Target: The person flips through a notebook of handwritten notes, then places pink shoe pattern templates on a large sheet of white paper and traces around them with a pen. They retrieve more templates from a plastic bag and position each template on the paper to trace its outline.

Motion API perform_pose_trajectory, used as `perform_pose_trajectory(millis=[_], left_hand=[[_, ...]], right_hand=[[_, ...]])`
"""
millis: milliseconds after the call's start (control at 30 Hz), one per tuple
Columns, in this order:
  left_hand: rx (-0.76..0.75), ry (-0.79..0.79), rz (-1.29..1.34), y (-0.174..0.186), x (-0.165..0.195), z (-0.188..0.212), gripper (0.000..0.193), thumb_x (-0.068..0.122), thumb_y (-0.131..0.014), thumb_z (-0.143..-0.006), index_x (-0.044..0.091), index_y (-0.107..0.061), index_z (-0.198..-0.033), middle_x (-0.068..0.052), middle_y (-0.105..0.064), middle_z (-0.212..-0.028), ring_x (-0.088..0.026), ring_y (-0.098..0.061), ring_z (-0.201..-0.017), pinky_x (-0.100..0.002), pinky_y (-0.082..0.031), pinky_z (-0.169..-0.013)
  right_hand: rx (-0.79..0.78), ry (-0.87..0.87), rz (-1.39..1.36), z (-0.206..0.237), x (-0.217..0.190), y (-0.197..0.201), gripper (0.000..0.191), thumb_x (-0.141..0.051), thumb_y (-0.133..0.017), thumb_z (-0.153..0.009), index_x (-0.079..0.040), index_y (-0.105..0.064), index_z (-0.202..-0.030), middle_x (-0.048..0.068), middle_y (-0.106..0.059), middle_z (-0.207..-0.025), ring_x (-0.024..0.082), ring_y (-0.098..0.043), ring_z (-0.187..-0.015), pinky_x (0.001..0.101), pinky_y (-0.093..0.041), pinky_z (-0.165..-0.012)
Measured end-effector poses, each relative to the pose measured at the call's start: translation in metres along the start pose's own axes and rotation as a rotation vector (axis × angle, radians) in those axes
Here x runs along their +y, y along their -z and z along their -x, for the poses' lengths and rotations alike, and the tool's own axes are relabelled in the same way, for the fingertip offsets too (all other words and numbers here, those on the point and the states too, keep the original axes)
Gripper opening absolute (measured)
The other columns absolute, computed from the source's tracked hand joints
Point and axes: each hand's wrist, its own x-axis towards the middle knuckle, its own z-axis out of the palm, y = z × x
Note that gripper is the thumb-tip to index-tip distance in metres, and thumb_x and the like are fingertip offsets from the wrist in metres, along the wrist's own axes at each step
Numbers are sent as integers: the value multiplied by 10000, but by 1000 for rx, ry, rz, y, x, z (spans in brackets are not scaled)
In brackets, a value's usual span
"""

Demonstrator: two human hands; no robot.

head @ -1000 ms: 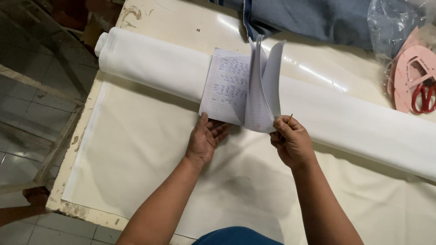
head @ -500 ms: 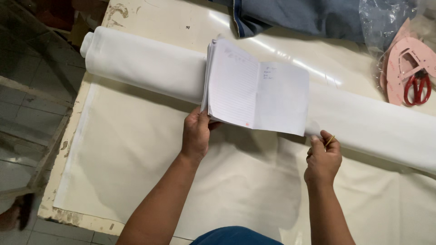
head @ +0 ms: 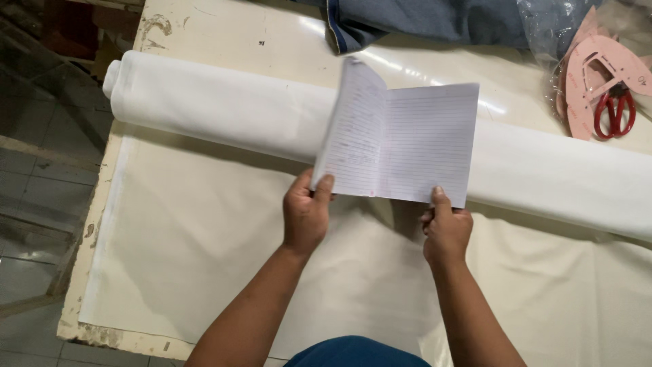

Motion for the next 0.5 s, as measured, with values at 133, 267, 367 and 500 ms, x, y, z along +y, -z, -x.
perform_pose_trajectory(millis=[133,267,367,500], left_hand=[[163,254,208,28,-22,-16,275,210,-551,-1038,8,-622,-1210,-69,-715,-1023,-105,-651,-835,-283,-588,-765],[163,432,470,37,-48,-18,306,190,-507,-1025,-26,-597,-1223,-96,-700,-1048,-138,-677,-873,-313,-621,-817],[162,423,463,31,-60,-12,258,165,-538,-1028,-18,-586,-1204,-84,-681,-1006,-134,-648,-846,-315,-618,-829],[87,418,450,19,-63,-8,220,166,-554,-1040,-11,-569,-1170,-83,-674,-999,-116,-644,-849,-302,-621,-832]], right_hand=[[205,-16,-23,-9,3,23,316,-192,-656,-985,-85,-493,-1234,31,-622,-976,60,-454,-577,234,-362,-454],[195,229,-89,11,8,30,333,-132,-669,-1030,-35,-466,-1276,24,-552,-997,51,-483,-664,221,-400,-514],[-24,480,79,38,9,22,219,-102,-677,-1063,-21,-560,-1230,51,-580,-987,66,-530,-718,219,-459,-606],[-357,725,581,55,0,-9,312,-90,-726,-933,-38,-688,-1239,94,-651,-1237,126,-701,-835,240,-570,-651]])
